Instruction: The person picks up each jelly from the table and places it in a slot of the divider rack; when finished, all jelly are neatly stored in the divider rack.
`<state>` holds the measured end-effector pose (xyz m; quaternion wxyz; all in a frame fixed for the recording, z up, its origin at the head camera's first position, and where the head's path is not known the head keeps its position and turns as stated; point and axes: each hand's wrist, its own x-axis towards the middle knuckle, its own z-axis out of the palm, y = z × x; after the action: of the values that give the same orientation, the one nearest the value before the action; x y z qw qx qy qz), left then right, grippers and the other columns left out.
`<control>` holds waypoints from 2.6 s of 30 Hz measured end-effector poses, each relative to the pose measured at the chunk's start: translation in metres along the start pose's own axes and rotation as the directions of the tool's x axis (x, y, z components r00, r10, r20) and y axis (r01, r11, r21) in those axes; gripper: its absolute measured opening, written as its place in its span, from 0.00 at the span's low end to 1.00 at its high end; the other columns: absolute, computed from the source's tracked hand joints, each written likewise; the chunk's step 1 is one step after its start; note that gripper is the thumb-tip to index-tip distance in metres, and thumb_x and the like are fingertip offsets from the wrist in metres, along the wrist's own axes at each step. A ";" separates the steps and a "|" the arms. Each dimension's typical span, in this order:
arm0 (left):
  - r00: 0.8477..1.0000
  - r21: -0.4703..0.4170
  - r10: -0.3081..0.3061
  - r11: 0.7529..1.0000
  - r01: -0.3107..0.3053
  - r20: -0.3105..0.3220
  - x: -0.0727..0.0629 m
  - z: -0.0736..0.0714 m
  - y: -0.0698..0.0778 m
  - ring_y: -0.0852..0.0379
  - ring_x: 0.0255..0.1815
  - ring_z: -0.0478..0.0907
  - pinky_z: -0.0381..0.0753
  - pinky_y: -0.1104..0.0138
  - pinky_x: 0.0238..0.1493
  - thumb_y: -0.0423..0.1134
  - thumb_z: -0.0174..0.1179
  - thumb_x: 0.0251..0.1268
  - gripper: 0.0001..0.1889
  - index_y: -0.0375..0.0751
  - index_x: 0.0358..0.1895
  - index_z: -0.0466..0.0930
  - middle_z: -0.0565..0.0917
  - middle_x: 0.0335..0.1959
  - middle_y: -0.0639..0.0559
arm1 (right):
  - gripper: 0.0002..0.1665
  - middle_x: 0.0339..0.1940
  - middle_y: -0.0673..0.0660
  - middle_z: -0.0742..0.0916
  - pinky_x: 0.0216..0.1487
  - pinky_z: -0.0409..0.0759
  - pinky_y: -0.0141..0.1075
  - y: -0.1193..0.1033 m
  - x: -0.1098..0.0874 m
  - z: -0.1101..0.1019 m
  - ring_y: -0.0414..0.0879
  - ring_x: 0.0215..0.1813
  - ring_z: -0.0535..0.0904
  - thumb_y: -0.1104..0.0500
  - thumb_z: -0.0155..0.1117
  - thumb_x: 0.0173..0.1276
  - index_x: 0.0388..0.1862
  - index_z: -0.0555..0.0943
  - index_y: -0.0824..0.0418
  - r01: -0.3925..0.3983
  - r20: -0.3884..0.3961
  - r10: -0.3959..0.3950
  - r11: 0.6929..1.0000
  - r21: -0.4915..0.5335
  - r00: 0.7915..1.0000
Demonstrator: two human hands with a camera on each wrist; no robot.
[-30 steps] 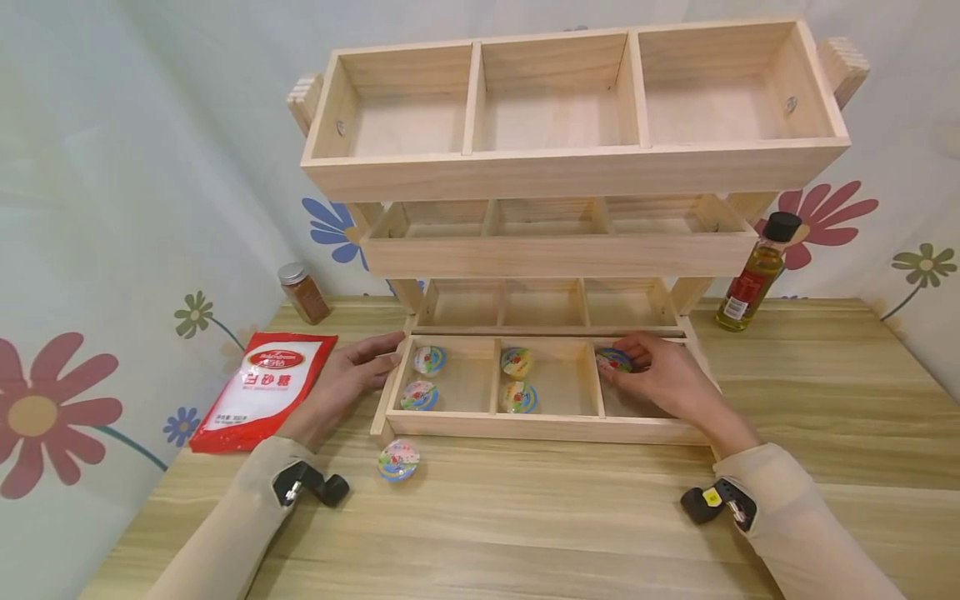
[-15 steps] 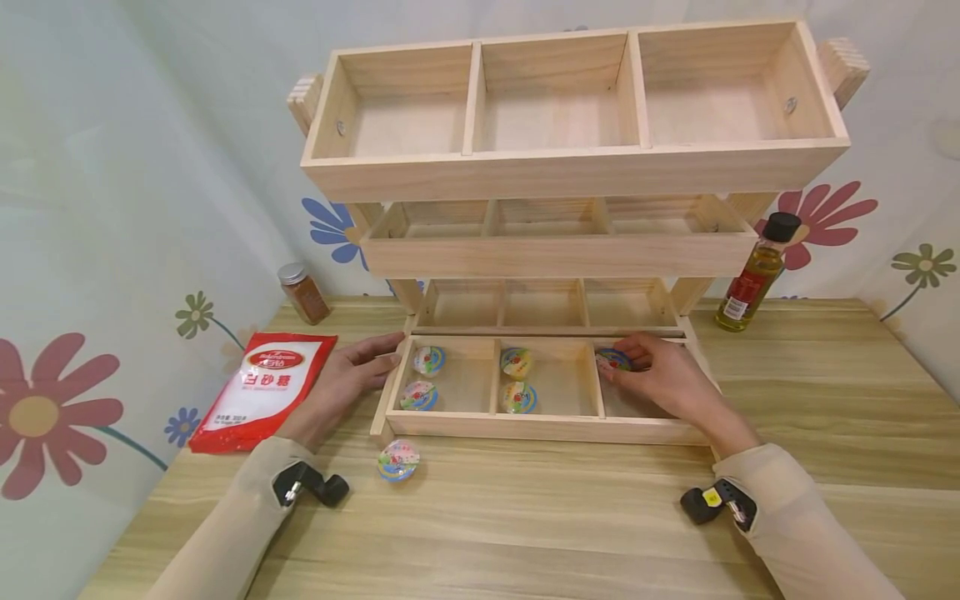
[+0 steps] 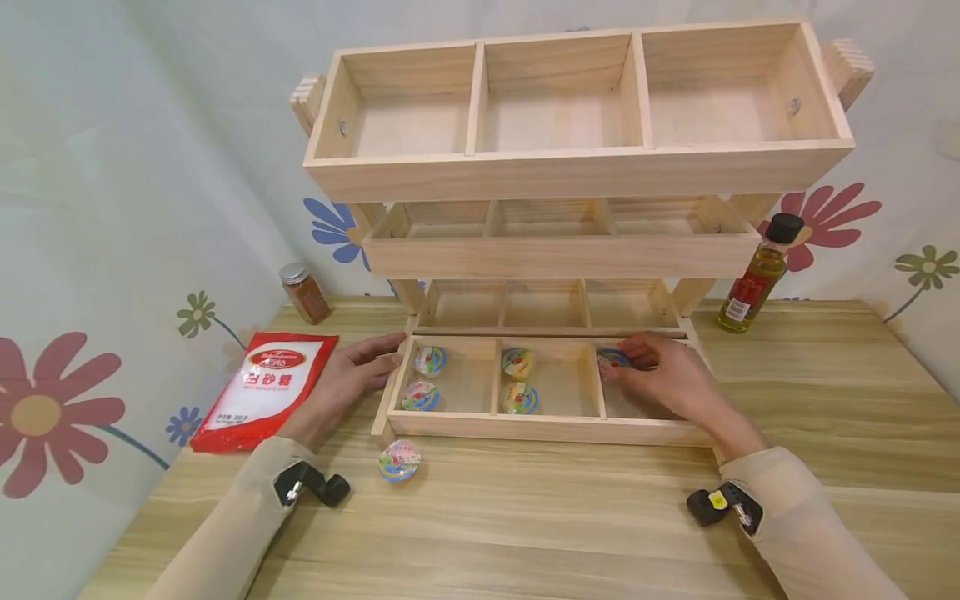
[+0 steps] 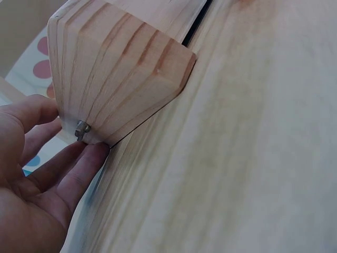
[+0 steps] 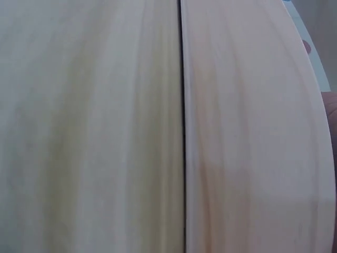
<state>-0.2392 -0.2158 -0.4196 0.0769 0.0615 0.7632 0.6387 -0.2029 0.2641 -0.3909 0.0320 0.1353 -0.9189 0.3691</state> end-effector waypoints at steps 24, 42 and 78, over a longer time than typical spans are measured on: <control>1.000 -0.003 0.012 1.000 -0.012 0.006 0.002 0.006 0.001 0.48 0.67 0.80 0.85 0.60 0.61 0.44 0.67 0.76 0.25 0.47 0.73 0.79 0.79 0.71 0.49 | 0.22 0.56 0.62 0.89 0.48 0.81 0.22 -0.049 -0.021 -0.017 0.39 0.51 0.87 0.54 0.73 0.76 0.61 0.84 0.65 0.082 -0.008 -0.082 0.996 0.044 0.997; 1.000 0.002 0.002 1.000 -0.002 -0.003 0.000 0.001 0.000 0.48 0.68 0.79 0.84 0.60 0.62 0.44 0.66 0.77 0.25 0.48 0.73 0.80 0.79 0.71 0.49 | 0.20 0.56 0.54 0.89 0.60 0.85 0.53 -0.124 -0.019 0.022 0.53 0.57 0.87 0.54 0.76 0.72 0.60 0.85 0.59 0.271 0.117 -0.286 0.954 0.125 0.951; 1.000 -0.005 0.013 1.000 -0.013 -0.003 0.000 0.002 0.001 0.47 0.69 0.78 0.84 0.58 0.63 0.42 0.66 0.77 0.25 0.44 0.74 0.79 0.78 0.72 0.46 | 0.21 0.55 0.61 0.89 0.61 0.85 0.37 -0.175 0.001 0.137 0.54 0.56 0.87 0.59 0.77 0.70 0.57 0.84 0.68 0.380 0.253 -0.480 0.853 0.358 0.840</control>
<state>-0.2393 -0.2139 -0.4190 0.0719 0.0652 0.7611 0.6413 -0.1506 0.0488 -0.3723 -0.0613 0.4037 -0.7909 0.4559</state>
